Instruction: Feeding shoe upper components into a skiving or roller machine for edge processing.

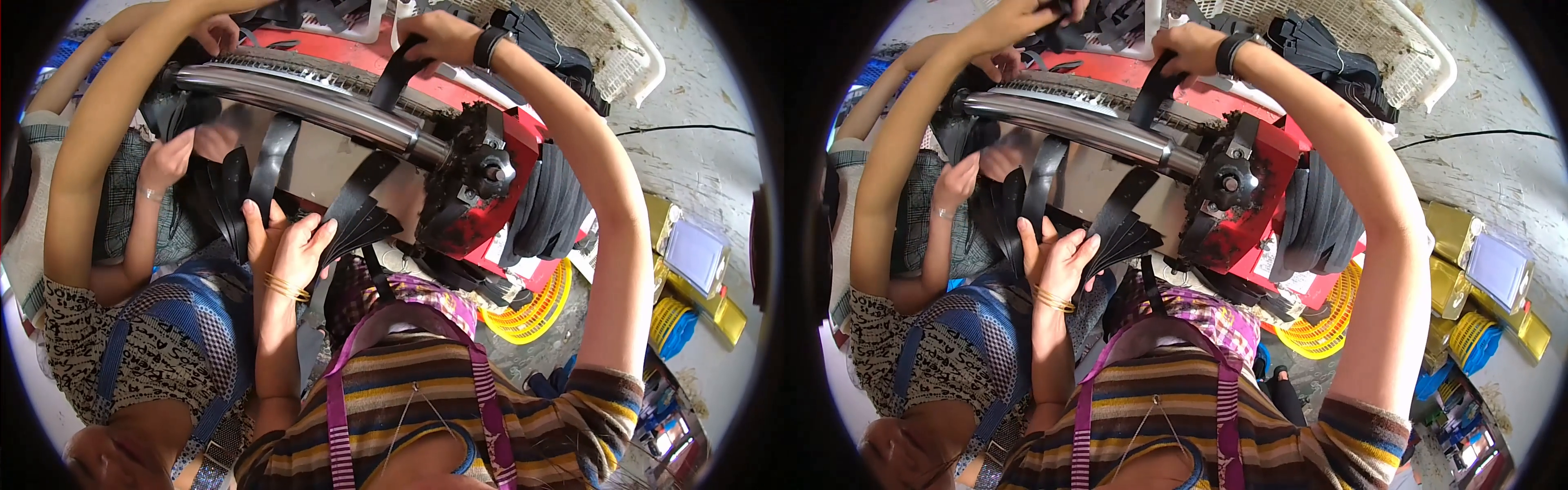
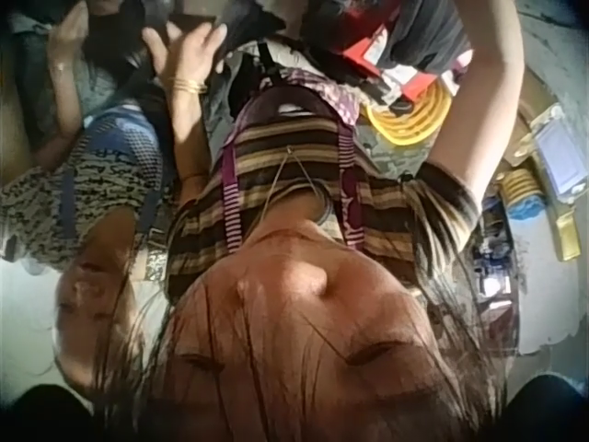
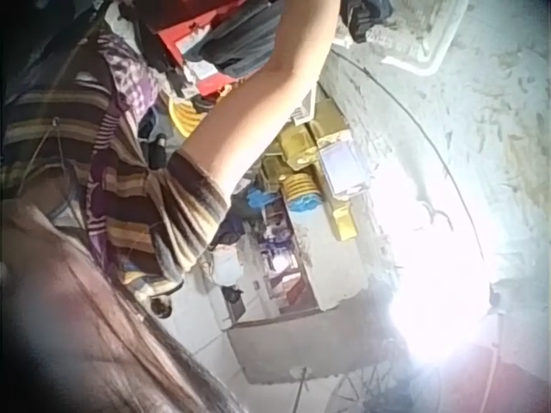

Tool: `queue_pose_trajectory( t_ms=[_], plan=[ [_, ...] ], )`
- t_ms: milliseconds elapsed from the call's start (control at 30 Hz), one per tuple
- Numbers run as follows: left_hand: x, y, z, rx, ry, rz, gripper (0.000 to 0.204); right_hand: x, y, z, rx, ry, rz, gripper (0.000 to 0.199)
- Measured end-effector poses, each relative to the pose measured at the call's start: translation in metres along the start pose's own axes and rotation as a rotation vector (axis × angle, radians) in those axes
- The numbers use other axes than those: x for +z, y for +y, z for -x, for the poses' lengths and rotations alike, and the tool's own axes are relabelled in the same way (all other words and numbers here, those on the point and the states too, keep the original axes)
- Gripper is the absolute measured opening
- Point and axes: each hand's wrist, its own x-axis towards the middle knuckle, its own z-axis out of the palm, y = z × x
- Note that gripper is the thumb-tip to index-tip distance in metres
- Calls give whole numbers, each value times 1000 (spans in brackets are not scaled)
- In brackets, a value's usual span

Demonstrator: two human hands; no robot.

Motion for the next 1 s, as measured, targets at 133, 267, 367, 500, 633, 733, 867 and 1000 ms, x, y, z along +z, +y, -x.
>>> queue_pose_trajectory(
  t_ms=[133, 267, 367, 500, 633, 733, 867, 1000],
  plan=[
    [23, 8, -8, -38, 186, -751, 32, 7, 9, -8, -179, 346, 744, 26],
    [24, 13, -24, -100, 210, -936, 32, 45, 13, 8, -457, 117, 616, 14],
    [21, 7, -11, -19, 15, -476, 18, 53, 2, 5, -325, 12, 327, 25],
    [3, -1, -14, -29, -22, -465, 13, 15, -14, -1, 116, -60, -160, 38],
    [2, -1, -19, -53, -22, -506, 14, 12, 36, -39, 117, -152, -178, 37],
    [-3, -13, -34, 41, 73, -806, 30, 1, 54, -24, -23, -226, 106, 28],
    [-16, -9, -19, -45, 24, -541, 55, -11, 10, -26, 12, -142, 207, 18],
    [-10, -7, -26, 19, -9, -686, 57, -29, 31, -23, -141, 207, 335, 16]
  ],
)
